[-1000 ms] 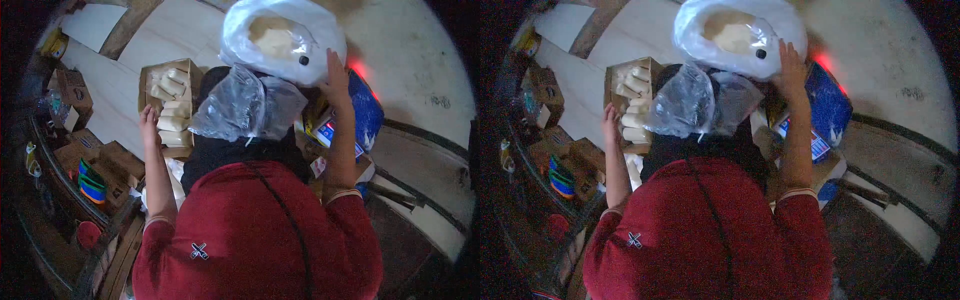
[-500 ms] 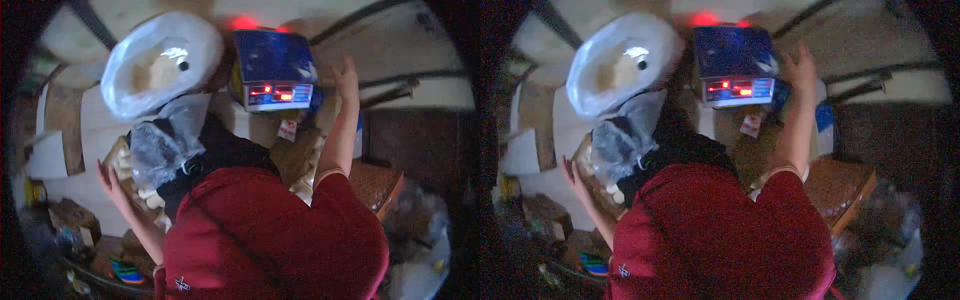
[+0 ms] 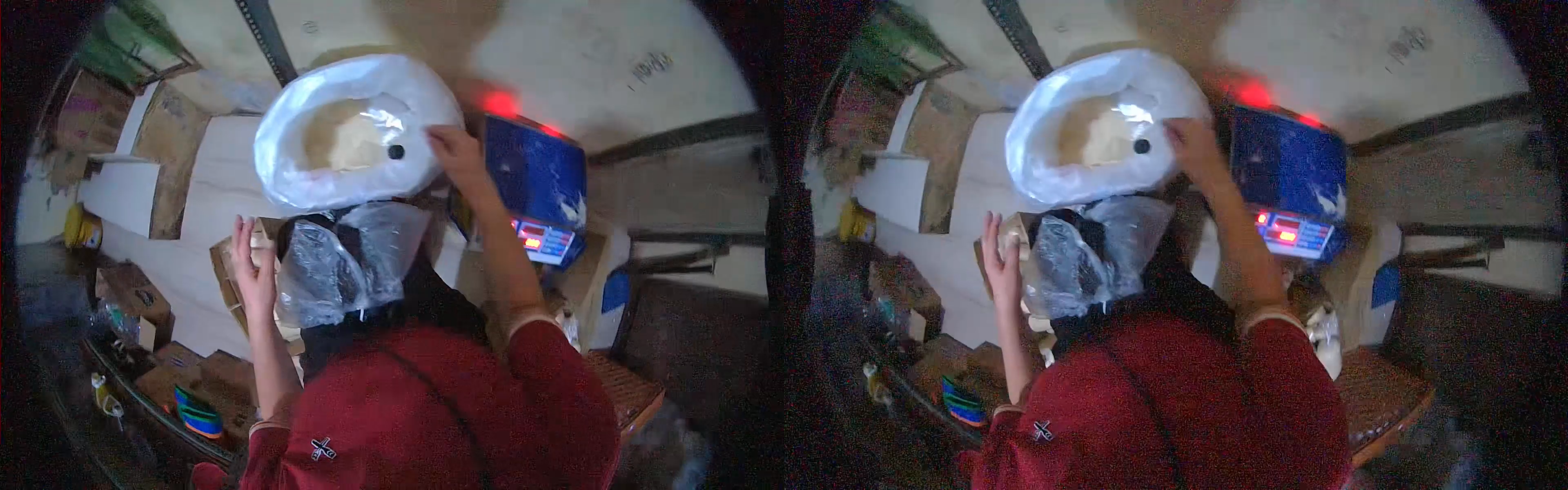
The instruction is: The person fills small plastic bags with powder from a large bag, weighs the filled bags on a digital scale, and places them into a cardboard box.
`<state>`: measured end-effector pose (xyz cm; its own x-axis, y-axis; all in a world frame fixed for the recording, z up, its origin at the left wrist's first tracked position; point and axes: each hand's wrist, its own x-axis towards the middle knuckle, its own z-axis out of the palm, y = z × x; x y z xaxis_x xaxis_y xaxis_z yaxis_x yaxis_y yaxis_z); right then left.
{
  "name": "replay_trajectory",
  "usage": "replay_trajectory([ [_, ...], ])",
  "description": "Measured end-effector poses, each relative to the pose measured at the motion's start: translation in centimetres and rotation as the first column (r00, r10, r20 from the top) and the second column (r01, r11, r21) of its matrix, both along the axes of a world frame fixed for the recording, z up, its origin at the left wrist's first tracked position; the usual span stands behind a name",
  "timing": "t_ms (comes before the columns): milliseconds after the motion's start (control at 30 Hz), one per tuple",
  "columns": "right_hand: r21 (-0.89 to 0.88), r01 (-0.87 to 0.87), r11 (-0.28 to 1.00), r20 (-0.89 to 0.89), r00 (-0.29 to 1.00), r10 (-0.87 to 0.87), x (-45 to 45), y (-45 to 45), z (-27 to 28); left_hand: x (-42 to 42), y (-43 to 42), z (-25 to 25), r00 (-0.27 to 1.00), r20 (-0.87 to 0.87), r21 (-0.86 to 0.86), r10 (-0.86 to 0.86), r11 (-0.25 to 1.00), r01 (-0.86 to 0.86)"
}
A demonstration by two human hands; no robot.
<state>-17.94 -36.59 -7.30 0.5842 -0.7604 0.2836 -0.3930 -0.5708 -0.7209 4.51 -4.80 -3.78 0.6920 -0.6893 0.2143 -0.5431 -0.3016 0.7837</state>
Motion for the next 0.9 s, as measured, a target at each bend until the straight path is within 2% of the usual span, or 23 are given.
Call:
replay_trajectory([
  [33,-0.026,-0.101,0.995,0.033,0.994,0.102,4.0,-1.2,-2.1,0.2,0.2,0.1,1.000,0.000,0.024,0.011,1.000,-0.011],
  [100,-0.061,-0.100,0.993,-0.220,0.972,0.085,10.2,-3.2,-4.8,0.7,1.2,0.2,1.000,-0.001,0.075,0.028,0.997,-0.028],
  [133,-0.059,-0.115,0.992,-0.216,0.971,0.100,11.4,-3.6,-5.6,1.1,1.9,0.3,0.999,0.002,0.077,0.044,0.996,-0.044],
  [233,-0.089,0.022,0.996,-0.556,0.828,-0.068,14.1,-5.4,-7.3,2.2,3.8,0.5,0.984,-0.120,0.039,0.132,0.991,-0.128],
  [267,-0.088,0.010,0.996,-0.557,0.829,-0.057,14.6,-6.0,-8.1,2.7,4.2,0.5,0.982,-0.121,0.041,0.143,0.989,-0.139],
  [333,-0.263,-0.054,0.963,-0.569,0.815,-0.109,14.8,-7.4,-10.9,3.4,5.3,0.0,0.977,-0.119,0.054,0.178,0.983,-0.173],
  [467,-0.282,-0.042,0.959,-0.591,0.795,-0.139,14.9,-9.0,-12.9,4.7,5.4,-1.0,0.973,-0.127,0.059,0.193,0.981,-0.187],
  [533,-0.279,-0.041,0.959,-0.570,0.811,-0.131,14.6,-9.4,-12.2,4.8,4.9,-1.0,0.972,-0.131,0.063,0.195,0.980,-0.189],
  [633,-0.268,-0.034,0.963,-0.528,0.841,-0.117,14.0,-9.3,-10.2,4.9,2.9,-0.5,0.991,-0.090,-0.035,0.101,0.994,-0.105],
  [667,-0.207,-0.003,0.978,-0.473,0.876,-0.097,13.7,-9.1,-8.9,4.8,2.2,-0.2,0.991,-0.091,-0.040,0.103,0.994,-0.107],
  [733,-0.080,0.044,0.996,-0.352,0.934,-0.069,13.1,-8.9,-6.7,4.4,0.7,0.4,0.984,-0.174,-0.103,0.037,0.993,-0.055],
  [767,-0.086,0.041,0.995,-0.352,0.934,-0.069,12.8,-8.9,-6.0,4.1,-0.1,0.7,0.977,-0.213,-0.137,0.001,0.990,-0.031],
  [800,-0.033,0.048,0.998,-0.266,0.962,-0.055,12.4,-9.1,-5.6,3.6,-0.9,0.9,0.977,-0.213,-0.143,0.003,0.989,-0.034],
  [867,0.074,0.043,0.996,-0.087,0.996,-0.036,11.9,-9.5,-4.8,2.6,-2.6,1.4,0.922,-0.343,-0.296,-0.180,0.952,0.076],
  [900,0.069,0.039,0.997,-0.087,0.996,-0.033,11.6,-9.2,-4.0,1.9,-3.2,1.8,0.923,-0.342,-0.300,-0.178,0.951,0.072],
])
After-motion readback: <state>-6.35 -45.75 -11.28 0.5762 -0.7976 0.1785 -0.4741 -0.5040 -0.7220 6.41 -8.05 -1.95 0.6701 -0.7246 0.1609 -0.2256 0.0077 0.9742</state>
